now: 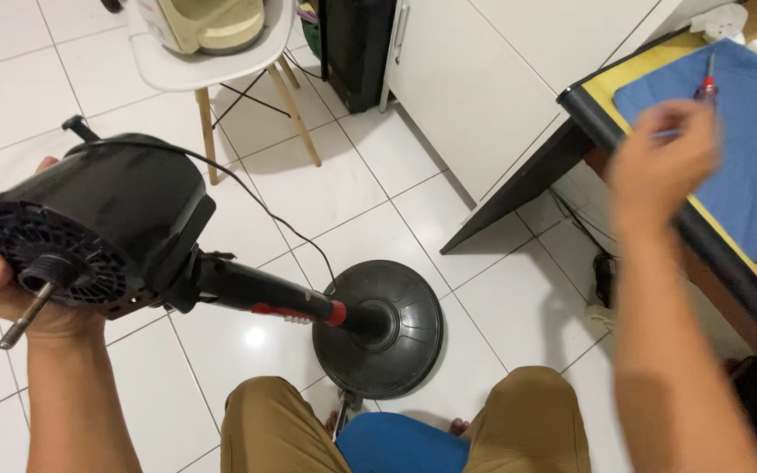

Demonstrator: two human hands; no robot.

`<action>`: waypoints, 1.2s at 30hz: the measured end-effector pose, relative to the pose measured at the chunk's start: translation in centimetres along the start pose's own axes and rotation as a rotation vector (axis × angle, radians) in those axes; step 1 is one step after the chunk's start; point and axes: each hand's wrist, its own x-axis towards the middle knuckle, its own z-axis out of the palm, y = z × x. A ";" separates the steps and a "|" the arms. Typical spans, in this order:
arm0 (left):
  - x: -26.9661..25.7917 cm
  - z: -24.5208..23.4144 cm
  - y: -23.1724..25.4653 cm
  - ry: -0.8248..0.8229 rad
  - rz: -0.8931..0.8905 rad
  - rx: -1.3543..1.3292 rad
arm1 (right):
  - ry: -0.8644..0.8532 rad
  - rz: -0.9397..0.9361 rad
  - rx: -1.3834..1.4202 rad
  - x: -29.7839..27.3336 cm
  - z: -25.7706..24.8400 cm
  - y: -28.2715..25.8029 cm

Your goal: The person uses a screwdriver to loosen and remove screws from the rear housing of a standing electric fan. They then detach the motor housing from the fan stand and set it aside.

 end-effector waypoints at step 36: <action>-2.5 -7.4 1.5 0.195 0.004 -0.184 | -0.568 0.491 1.147 -10.4 -4.3 -33.6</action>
